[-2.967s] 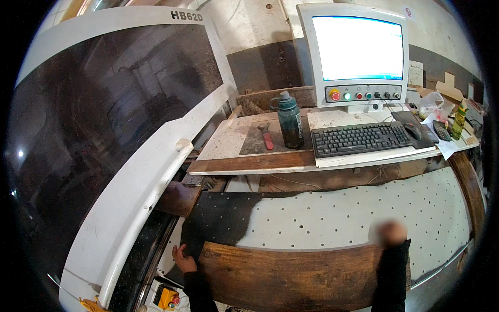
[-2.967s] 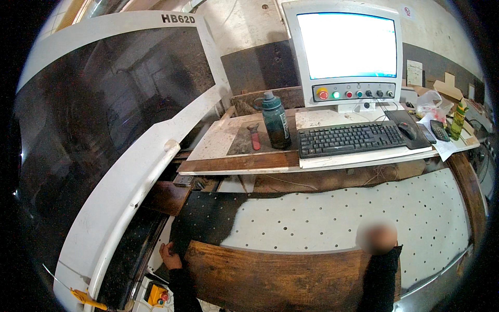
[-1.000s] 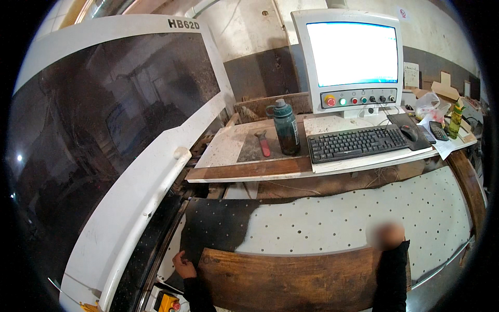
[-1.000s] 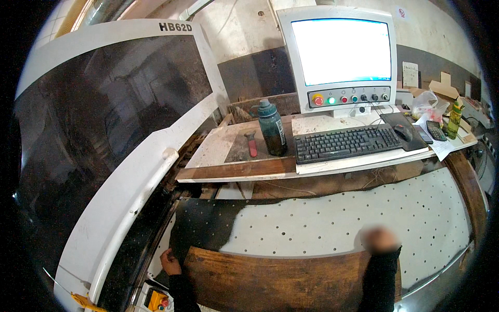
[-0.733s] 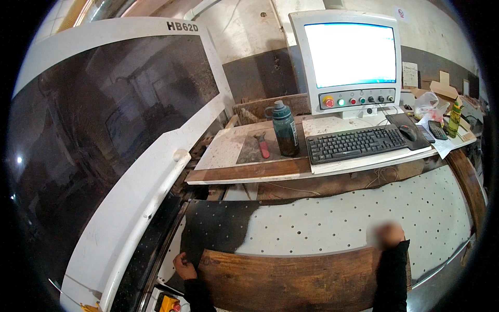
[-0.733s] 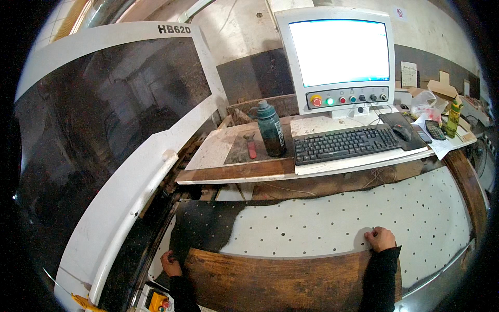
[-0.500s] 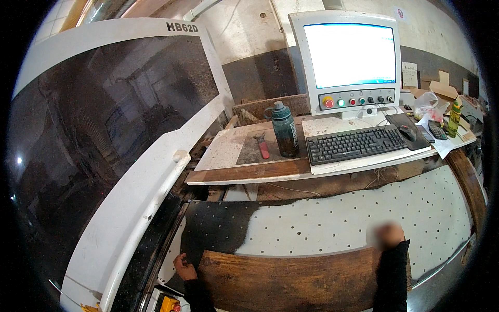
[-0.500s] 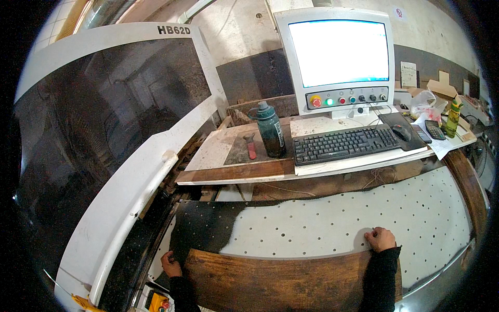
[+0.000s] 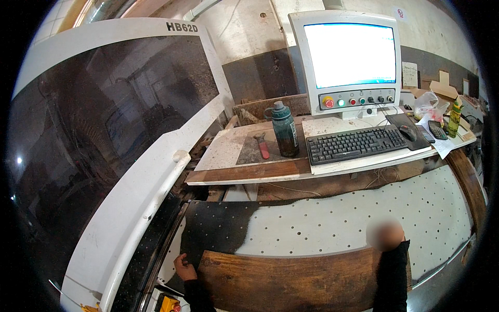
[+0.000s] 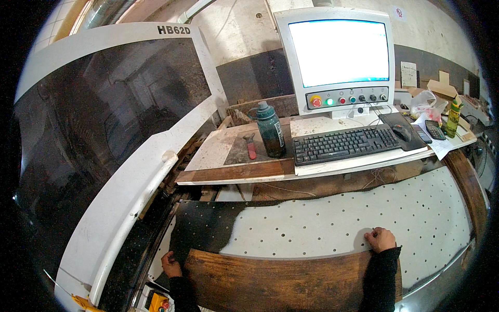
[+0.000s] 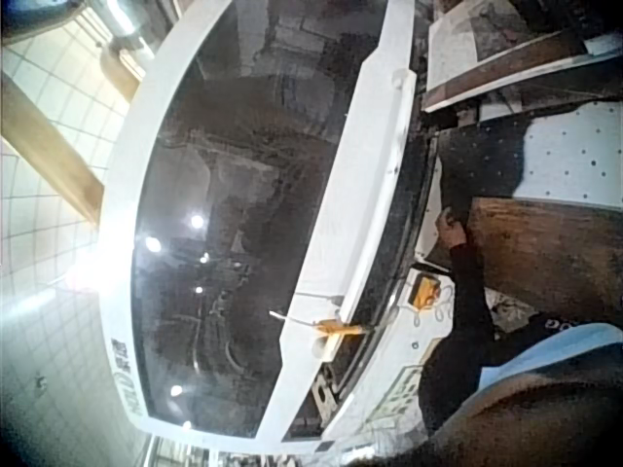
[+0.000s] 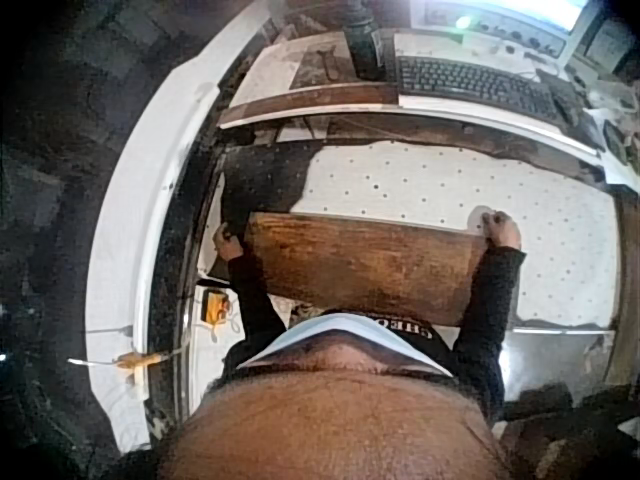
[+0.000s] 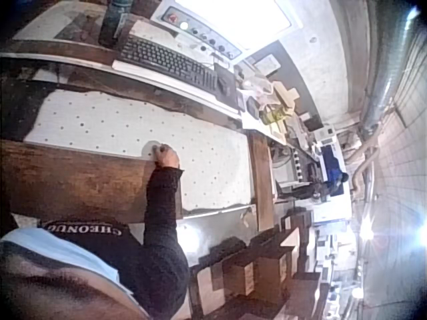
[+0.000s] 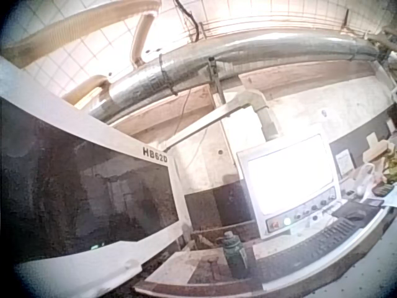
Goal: The person handles rectangular wooden planks in a workshop, picking them up from a perforated workbench and placing them onto a stack on the floor. The person repeatedly lifts, turns, and positions the planks by hand, occasionally using a yellow tool to assist with alignment or movement.
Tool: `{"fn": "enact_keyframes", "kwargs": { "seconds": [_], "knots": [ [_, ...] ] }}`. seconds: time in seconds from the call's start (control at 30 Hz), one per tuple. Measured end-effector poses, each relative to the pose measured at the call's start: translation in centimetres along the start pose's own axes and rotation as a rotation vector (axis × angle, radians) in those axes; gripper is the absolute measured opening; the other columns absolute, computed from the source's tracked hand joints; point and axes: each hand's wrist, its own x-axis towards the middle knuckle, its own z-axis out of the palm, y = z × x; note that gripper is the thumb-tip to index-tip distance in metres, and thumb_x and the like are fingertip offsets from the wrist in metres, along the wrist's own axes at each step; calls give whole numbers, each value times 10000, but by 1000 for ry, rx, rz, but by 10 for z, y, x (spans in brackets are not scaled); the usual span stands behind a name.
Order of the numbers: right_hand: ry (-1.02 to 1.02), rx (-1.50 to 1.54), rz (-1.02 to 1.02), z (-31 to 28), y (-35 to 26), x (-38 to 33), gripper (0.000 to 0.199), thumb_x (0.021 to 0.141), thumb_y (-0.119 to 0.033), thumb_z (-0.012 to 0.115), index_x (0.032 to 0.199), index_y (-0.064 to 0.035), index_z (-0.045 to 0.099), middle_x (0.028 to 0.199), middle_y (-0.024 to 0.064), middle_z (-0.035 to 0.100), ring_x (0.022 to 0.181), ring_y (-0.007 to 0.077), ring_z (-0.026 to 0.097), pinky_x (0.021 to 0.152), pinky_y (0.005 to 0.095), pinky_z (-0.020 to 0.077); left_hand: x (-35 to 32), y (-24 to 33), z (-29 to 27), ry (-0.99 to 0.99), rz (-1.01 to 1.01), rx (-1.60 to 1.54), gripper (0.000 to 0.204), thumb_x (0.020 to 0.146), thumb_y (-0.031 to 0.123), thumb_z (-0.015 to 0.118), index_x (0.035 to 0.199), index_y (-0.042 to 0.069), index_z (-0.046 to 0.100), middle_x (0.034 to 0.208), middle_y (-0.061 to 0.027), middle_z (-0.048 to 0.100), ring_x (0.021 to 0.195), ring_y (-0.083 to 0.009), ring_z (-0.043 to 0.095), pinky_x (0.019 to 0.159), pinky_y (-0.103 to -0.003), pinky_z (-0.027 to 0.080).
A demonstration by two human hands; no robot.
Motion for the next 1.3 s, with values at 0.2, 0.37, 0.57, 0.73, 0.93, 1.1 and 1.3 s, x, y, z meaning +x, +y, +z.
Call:
{"fn": "enact_keyframes", "kwargs": {
  "seconds": [0.2, 0.37, 0.57, 0.73, 0.93, 1.1, 1.3],
  "knots": [
    [-56, -240, 53, -41, -71, -22, 380, 755, -420, 641, 805, -45, 663, 792, 155, 661, 745, 318, 637, 685, 403, 508, -1, 6, -2, 15, 2, 45, 433, 661, -154, 520, 1021, 74, 593, 1045, -90, 572, 796, -193, 562, 720, -306, 472],
    [-60, -230, 36, -35, -68, -18, 376, 753, -412, 640, 794, -39, 659, 789, 158, 660, 742, 321, 636, 679, 403, 506, 0, 1, -4, 19, -9, 27, 398, 676, -129, 536, 1026, 51, 596, 991, -103, 611, 841, -212, 599, 718, -314, 480],
    [57, -181, -61, 44, 50, 31, 378, 754, -411, 639, 792, -35, 657, 782, 160, 657, 740, 323, 633, 679, 405, 504, 1, -4, 2, -5, 11, -34, 308, 724, -76, 564, 1011, 30, 601, 936, -107, 622, 850, -224, 603, 728, -330, 487],
    [-29, -165, -85, 29, 32, 23, 378, 765, -407, 630, 796, -31, 652, 770, 162, 652, 730, 326, 627, 681, 409, 499, 7, 12, -2, 48, 70, -129, 186, 797, 44, 584, 978, 12, 610, 920, -106, 610, 801, -216, 586, 724, -332, 485],
    [-164, -179, -77, 14, -8, 12, 378, 781, -417, 615, 815, -42, 655, 779, 153, 656, 739, 319, 629, 693, 406, 500, -9, 196, -59, 201, 232, -483, 177, 878, 216, 557, 895, 40, 564, 734, -56, 511, 621, -140, 446, 583, -284, 395],
    [-156, -220, -71, 0, 5, 3, 379, 792, -427, 602, 830, -55, 659, 789, 144, 661, 750, 312, 632, 705, 403, 502, -52, 295, -122, -433, 1085, -1176, 161, 842, 227, 580, 940, 100, 563, 857, -55, 514, 760, -193, 495, 679, -328, 415],
    [-109, -219, -125, 10, 3, 10, 380, 806, -440, 587, 848, -70, 664, 801, 132, 667, 764, 303, 636, 718, 399, 504, -102, 396, -139, -731, 1175, -1784, 79, 825, 152, 633, 862, 83, 646, 837, -36, 598, 696, -156, 561, 644, -299, 448]
  ]
}}
